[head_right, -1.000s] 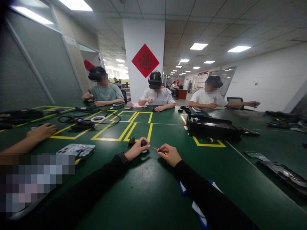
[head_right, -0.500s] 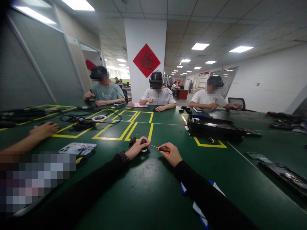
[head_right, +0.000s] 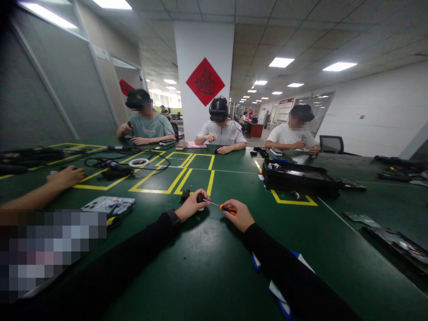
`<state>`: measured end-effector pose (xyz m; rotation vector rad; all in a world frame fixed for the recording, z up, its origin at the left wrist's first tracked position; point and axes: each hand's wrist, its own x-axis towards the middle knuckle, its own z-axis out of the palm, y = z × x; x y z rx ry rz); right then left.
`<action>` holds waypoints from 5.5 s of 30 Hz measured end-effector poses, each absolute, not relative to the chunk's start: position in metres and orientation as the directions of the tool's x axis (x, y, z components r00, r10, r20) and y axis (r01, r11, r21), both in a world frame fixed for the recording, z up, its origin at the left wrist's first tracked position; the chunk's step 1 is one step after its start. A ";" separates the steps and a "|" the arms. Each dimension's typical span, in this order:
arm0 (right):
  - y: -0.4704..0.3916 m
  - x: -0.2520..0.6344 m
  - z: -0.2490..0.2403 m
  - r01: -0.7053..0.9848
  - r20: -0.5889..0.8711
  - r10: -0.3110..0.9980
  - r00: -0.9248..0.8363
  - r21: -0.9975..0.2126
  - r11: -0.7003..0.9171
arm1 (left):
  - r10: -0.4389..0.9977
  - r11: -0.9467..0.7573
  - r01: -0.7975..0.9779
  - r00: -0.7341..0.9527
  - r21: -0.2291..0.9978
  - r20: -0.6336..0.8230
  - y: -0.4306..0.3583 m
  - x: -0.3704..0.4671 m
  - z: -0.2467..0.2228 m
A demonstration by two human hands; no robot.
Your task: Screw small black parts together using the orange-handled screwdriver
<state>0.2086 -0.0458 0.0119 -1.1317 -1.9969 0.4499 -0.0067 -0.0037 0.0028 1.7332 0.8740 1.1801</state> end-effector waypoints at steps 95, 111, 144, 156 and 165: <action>-0.033 0.216 0.002 0.671 0.484 0.817 -0.314 -0.495 0.551 | 0.883 -0.402 0.200 0.342 0.893 0.321 -0.010 -0.003 0.009; -0.032 0.215 0.004 0.654 0.521 0.791 -0.321 -0.482 0.583 | 0.873 -0.409 0.166 0.357 0.897 0.332 -0.007 -0.004 0.007; -0.034 0.214 0.005 0.505 0.437 0.847 -0.302 -0.680 0.531 | 0.858 -0.405 0.121 0.392 0.906 0.331 -0.005 -0.005 0.003; -0.033 0.216 0.005 0.643 0.480 0.819 -0.314 -0.527 0.555 | 0.857 -0.392 0.103 0.402 0.914 0.322 -0.007 -0.005 0.005; -0.038 0.215 0.007 0.471 0.428 0.832 -0.354 -0.687 0.554 | 0.866 -0.414 0.119 0.356 0.903 0.350 -0.007 -0.004 0.006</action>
